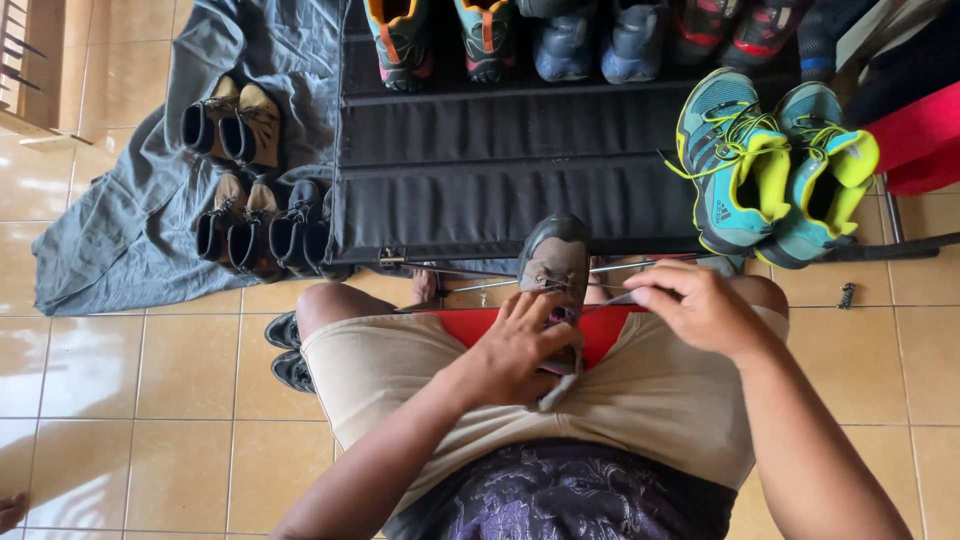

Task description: The person sits on the floor and laces a gray hiking boot. They thread the laces through the eyelets and tie a knot, repeating the process to secure the laces.

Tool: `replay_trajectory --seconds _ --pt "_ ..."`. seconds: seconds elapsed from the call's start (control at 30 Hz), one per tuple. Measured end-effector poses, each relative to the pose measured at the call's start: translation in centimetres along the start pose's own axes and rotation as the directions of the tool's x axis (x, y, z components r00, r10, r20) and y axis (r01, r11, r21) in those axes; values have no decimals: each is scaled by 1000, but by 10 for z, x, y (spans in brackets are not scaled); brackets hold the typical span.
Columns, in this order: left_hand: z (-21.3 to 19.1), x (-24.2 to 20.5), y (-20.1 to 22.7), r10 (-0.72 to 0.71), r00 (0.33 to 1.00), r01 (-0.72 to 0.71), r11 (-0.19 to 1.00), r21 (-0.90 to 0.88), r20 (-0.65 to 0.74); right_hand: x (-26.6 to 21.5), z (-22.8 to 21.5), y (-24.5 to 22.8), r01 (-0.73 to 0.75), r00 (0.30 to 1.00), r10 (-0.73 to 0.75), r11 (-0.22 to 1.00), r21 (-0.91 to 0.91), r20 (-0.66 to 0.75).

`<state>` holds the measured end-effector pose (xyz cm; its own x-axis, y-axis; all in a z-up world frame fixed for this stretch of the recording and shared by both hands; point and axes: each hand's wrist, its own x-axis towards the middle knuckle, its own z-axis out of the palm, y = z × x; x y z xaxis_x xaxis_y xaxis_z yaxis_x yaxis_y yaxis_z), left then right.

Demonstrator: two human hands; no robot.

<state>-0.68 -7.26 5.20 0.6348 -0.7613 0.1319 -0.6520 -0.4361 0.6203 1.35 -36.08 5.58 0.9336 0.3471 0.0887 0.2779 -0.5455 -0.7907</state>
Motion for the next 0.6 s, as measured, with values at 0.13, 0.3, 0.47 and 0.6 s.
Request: replay_trajectory --seconds 0.13,0.3,0.47,0.6 --pt "27 0 -18 186 972 -141 951 276 -145 -14 -24 11 -427 895 441 805 -413 -67" --pt "26 -8 -13 209 891 -188 978 90 -403 -39 -42 63 -185 980 138 897 -402 -144" --pt "6 4 -18 44 850 -79 996 -44 -525 -43 -40 57 -331 921 241 898 -288 -306" --pt "-9 17 -26 -75 834 -9 989 -150 -547 -23 -24 43 -203 926 183 979 -24 -331"
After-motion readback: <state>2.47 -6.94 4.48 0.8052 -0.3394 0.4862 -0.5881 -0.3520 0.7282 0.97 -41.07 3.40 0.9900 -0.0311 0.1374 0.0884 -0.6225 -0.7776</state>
